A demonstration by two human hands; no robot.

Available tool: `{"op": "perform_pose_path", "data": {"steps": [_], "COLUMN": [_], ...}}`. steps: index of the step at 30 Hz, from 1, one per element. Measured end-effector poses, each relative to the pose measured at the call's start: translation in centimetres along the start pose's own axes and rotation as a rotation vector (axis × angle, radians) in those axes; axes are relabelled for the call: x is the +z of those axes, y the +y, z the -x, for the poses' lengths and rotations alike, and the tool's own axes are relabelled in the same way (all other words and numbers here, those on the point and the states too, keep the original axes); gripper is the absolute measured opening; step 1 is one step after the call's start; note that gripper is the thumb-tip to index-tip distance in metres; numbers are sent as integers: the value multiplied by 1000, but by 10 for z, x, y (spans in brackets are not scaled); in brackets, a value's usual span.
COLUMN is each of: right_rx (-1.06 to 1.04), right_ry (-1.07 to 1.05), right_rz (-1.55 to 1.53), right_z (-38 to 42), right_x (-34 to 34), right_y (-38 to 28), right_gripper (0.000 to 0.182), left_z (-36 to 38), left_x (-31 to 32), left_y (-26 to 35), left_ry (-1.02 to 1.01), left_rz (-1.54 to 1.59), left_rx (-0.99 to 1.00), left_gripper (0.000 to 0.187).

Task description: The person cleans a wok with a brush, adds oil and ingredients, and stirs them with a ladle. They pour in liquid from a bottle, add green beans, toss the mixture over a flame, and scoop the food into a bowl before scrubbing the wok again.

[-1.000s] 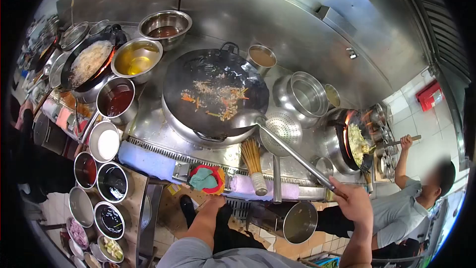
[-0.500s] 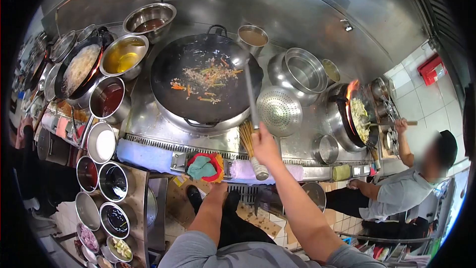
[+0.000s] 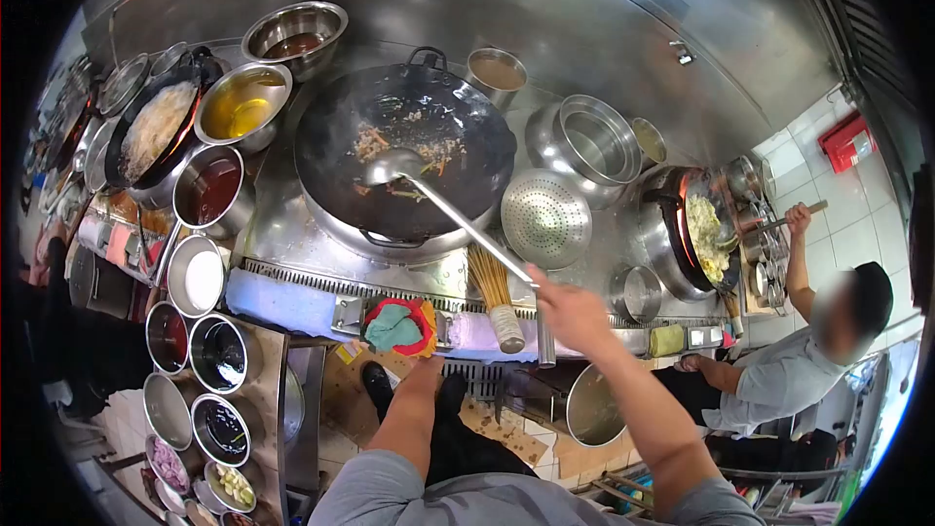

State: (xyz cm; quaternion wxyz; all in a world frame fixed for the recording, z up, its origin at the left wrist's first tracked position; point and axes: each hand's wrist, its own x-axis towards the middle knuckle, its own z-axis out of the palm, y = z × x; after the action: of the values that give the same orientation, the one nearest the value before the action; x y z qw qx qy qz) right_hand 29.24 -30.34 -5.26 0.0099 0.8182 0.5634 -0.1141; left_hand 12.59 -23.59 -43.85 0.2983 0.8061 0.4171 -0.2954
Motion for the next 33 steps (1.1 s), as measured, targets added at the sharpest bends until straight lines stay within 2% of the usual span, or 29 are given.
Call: {"op": "perform_pose_path", "data": {"steps": [3,7,10,13,15,17,19,21,23,25,26,27,29,31,33], "right_rx": [-124,19,-16,39,-65,58,237,304,135,354,345,333,196,-327,-313], "right_ry": [161,-42,-50,-117,-19,-85,-141,-31,228,17,-86,-189,-208,367,331], "right_rz": [59,-40,-76,-147,-248,-579,-967,-1085,-883,-1155,-1227,-1297,-1179,-628,-634], "right_z": [47,107,110,64,19,-26,-50,-71,-108,-105,-99,-96,-87,-83,-59], "right_x": [-50,-131,-138,-90,-41,-6,-8,7,74,56,46,38,25,49,36], "right_y": [32,32,37,41,49,45,6,-23,-28,-72,-82,-86,-89,-81,-78], "right_gripper": [51,60,62,54,53,53,53,51,51,49,50,50,50,51,52], "left_z": [0,-2,-3,-3,-1,0,2,7,9,10,10,10,9,7,7], "left_x": [0,0,-1,-4,-5,-2,0,4,6,6,6,6,3,0,0], "left_y": [-1,-3,-3,-5,-5,-5,-7,-9,-9,-8,-7,-7,-6,-5,-5], "left_ry": [-1,-1,1,4,8,8,10,5,10,10,10,8,4,3,-1], "left_rz": [7,23,25,29,34,34,32,25,24,14,14,8,-4,-16,-24], "left_rx": [1,-8,-10,-19,-19,-20,-21,-23,-22,-15,-15,-14,-10,-11,-9], "left_gripper": [52,52,52,52,51,51,51,51,51,51,51,51,51,51,50]}}
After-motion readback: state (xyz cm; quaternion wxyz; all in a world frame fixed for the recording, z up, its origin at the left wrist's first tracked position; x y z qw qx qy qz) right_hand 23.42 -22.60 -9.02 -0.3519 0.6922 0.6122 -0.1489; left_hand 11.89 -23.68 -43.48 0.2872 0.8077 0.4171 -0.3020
